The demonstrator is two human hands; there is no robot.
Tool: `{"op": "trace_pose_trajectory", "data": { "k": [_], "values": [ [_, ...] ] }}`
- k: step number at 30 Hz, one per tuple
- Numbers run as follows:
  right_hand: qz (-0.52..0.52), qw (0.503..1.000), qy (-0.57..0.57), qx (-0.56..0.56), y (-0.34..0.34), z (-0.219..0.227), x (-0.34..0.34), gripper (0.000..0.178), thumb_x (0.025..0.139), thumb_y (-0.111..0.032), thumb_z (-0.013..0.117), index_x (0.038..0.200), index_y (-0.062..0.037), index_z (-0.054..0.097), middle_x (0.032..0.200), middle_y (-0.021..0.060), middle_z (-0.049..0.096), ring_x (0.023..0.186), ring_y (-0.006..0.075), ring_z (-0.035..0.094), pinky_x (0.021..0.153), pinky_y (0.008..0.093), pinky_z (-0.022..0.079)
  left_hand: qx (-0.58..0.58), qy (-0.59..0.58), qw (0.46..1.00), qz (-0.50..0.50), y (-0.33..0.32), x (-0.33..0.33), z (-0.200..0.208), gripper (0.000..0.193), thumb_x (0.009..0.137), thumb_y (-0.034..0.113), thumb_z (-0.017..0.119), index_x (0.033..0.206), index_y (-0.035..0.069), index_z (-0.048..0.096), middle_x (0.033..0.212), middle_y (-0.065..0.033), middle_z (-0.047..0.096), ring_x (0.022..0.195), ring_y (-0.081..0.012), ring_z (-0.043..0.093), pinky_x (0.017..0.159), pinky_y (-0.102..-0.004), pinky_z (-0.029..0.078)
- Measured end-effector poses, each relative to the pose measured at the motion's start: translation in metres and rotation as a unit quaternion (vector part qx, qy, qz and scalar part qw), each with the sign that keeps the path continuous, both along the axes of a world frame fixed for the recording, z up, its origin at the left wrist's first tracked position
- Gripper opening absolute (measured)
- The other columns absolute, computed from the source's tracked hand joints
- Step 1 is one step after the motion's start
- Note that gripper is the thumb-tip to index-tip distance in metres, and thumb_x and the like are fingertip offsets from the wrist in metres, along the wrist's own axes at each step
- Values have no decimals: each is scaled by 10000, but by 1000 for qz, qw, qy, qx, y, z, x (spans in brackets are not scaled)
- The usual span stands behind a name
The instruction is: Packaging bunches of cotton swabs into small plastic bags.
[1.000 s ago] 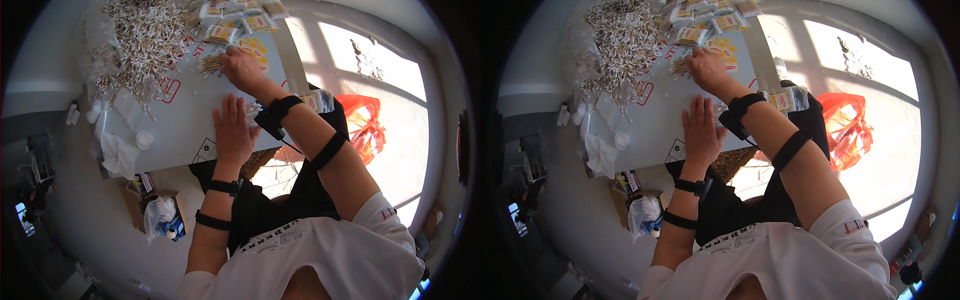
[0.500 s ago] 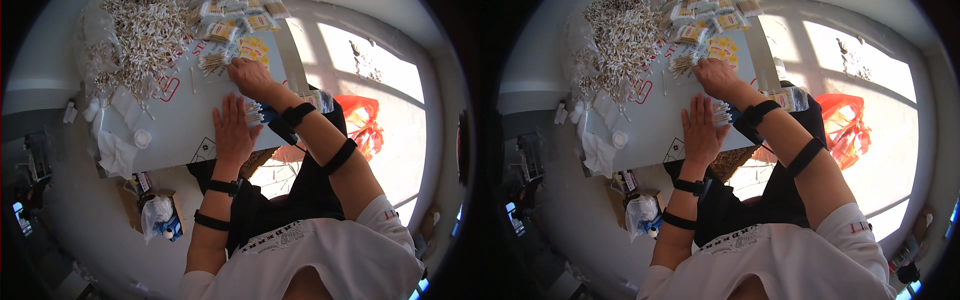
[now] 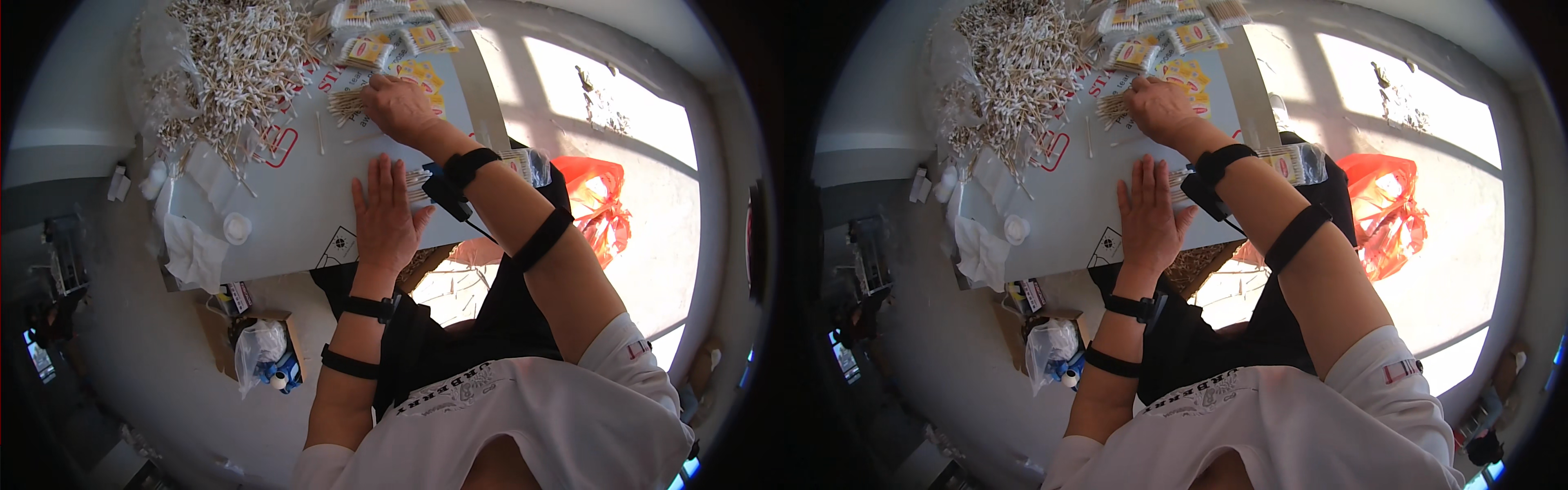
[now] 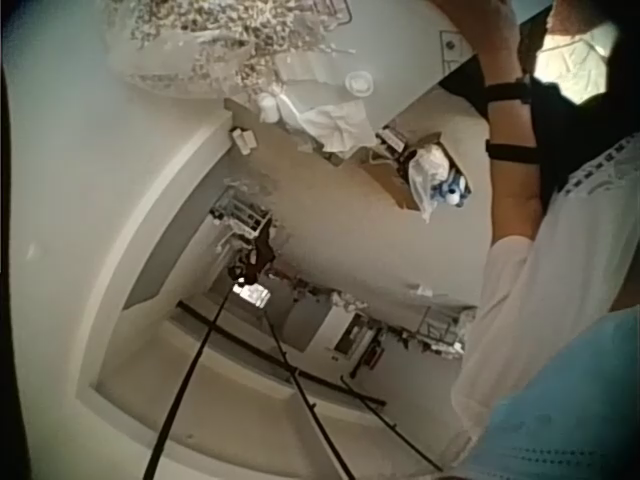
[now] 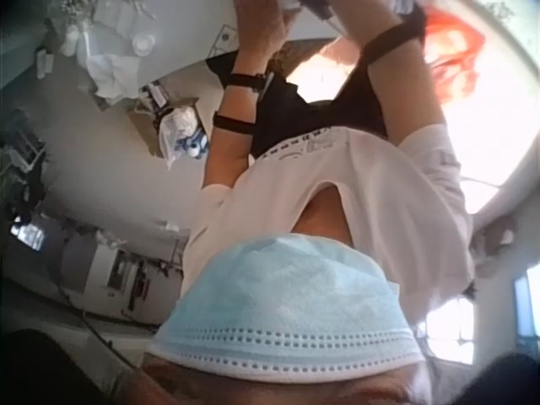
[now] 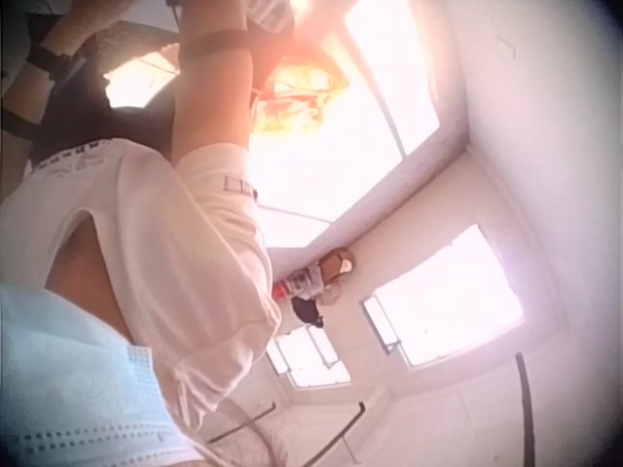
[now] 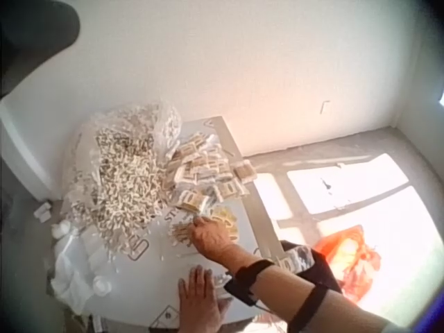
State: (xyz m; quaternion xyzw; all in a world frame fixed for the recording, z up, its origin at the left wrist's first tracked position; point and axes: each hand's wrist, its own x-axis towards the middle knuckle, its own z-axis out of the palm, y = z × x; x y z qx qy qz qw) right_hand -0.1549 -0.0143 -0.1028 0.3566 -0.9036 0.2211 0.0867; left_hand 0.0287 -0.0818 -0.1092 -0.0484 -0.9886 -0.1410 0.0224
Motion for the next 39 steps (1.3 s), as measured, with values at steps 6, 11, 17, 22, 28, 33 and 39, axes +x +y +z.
{"op": "trace_pose_trajectory", "data": {
  "k": [6, 11, 17, 22, 28, 33, 39],
  "values": [
    [38, 998, 35, -28, 10, -4, 4, 96, 809, -128, 641, 834, -37, 624, 854, 117, 585, 851, 318, 626, 715, 428, 515, 8, 2, 1000, -3, -1, 1, -2, 801, 917, 478, 556, 1492, 30, 225, 1560, -198, 224, 1454, -345, 207, 1158, -563, 125],
    [71, 997, -17, -38, 24, 1, 22, 94, 797, -129, 661, 817, -57, 605, 870, 113, 558, 848, 321, 618, 707, 436, 508, -12, 4, 1000, -5, -2, 1, -2, 800, 921, 508, 525, 1481, 6, 252, 1559, -201, 224, 1456, -347, 199, 1162, -552, 124],
    [103, 994, -21, -41, 34, 1, 33, 119, 771, -131, 687, 783, -69, 587, 866, 94, 544, 844, 306, 617, 697, 422, 506, -8, 18, 1000, 13, 2, 1, -3, 824, 897, 505, 566, 1473, -6, 274, 1560, -193, 220, 1464, -338, 176, 1166, -551, 114],
    [136, 989, -57, -18, 63, 5, 45, 67, 775, -112, 655, 812, -58, 642, 893, 113, 582, 881, 314, 619, 750, 402, 516, -27, 35, 999, 8, 1, 4, -3, 784, 924, 502, 521, 1478, 7, 273, 1547, -237, 219, 1461, -374, 168, 1157, -574, 107],
    [-17, 926, -206, -315, 80, -4, 85, 200, 902, -28, 564, 1089, -2, 631, 1177, 135, 577, 1102, 271, 584, 928, 339, 470, 92, 76, 993, 3, -9, -3, -1, 714, 931, 396, 566, 1467, 8, 300, 1536, -215, 251, 1440, -364, 221, 1155, -514, 191],
    [-97, 820, -271, -495, 62, -14, 115, 321, 954, 0, 496, 1271, 28, 535, 1327, 130, 520, 1241, 206, 491, 1036, 291, 391, 313, 173, 933, 51, -19, -27, 0, 598, 842, 129, 680, 1374, 9, 434, 1438, -199, 386, 1345, -362, 365, 1107, -472, 299],
    [-153, 858, -236, -429, 62, -14, 120, 269, 874, 58, 570, 1140, 19, 567, 1288, 105, 544, 1104, 208, 580, 947, 302, 468, 146, 113, 983, 15, -33, -51, 14, 232, 734, -8, 695, 949, 47, 627, 1033, -85, 568, 1038, -300, 533, 854, -406, 442]
  ]
}}
